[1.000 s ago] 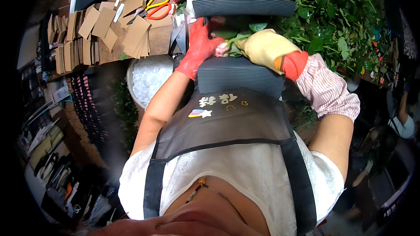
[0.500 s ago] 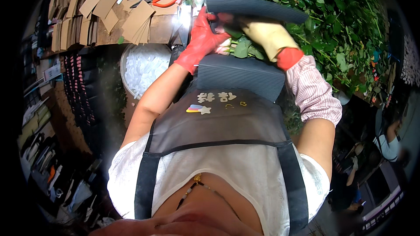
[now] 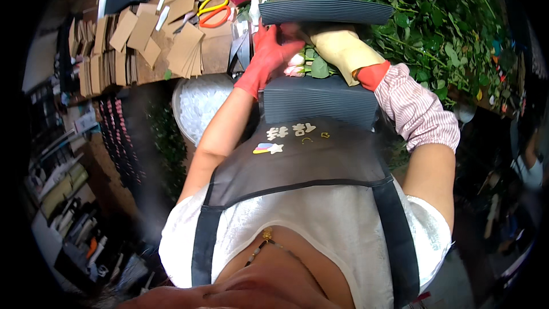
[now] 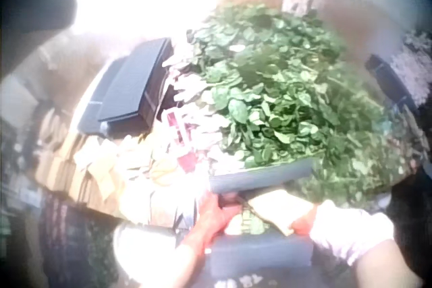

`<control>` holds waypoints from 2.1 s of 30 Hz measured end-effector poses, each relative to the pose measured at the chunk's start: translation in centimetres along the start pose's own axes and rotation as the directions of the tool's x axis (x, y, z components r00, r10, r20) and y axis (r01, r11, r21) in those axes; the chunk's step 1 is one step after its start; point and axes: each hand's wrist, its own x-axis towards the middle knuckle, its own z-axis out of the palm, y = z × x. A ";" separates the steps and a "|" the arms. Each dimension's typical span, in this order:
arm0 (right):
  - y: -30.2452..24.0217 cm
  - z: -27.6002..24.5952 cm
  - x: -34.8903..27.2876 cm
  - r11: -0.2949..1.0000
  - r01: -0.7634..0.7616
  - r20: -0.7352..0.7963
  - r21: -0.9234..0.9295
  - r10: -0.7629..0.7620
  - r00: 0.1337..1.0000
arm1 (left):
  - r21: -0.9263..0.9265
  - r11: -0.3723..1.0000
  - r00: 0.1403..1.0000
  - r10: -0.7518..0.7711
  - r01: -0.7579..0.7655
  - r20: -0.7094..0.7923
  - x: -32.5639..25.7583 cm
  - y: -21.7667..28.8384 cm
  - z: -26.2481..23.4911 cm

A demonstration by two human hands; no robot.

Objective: The person picks roses from a large pile and arranges them into a black tray using a template for alignment. They then place a black lid onto the tray and set it aside.

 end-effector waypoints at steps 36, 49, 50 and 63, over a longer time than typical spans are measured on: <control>-1.2 2.8 5.1 0.999 -0.044 0.155 0.021 0.040 0.987 | -0.034 0.982 0.968 0.178 -0.187 -0.174 0.8 -1.3 1.6; -4.9 -3.4 1.4 0.999 -0.032 0.011 0.032 0.032 0.999 | 0.157 0.985 0.988 0.090 -0.071 -0.122 0.4 0.2 0.4; -4.8 -3.3 1.8 0.995 0.009 -0.126 0.101 0.004 0.992 | 0.163 0.984 0.990 0.084 -0.065 -0.112 0.1 0.6 0.0; -7.3 -12.2 -4.3 0.890 0.430 -0.496 -0.150 -0.444 0.746 | 0.178 0.974 0.989 0.145 -0.140 -0.020 0.3 0.1 -0.1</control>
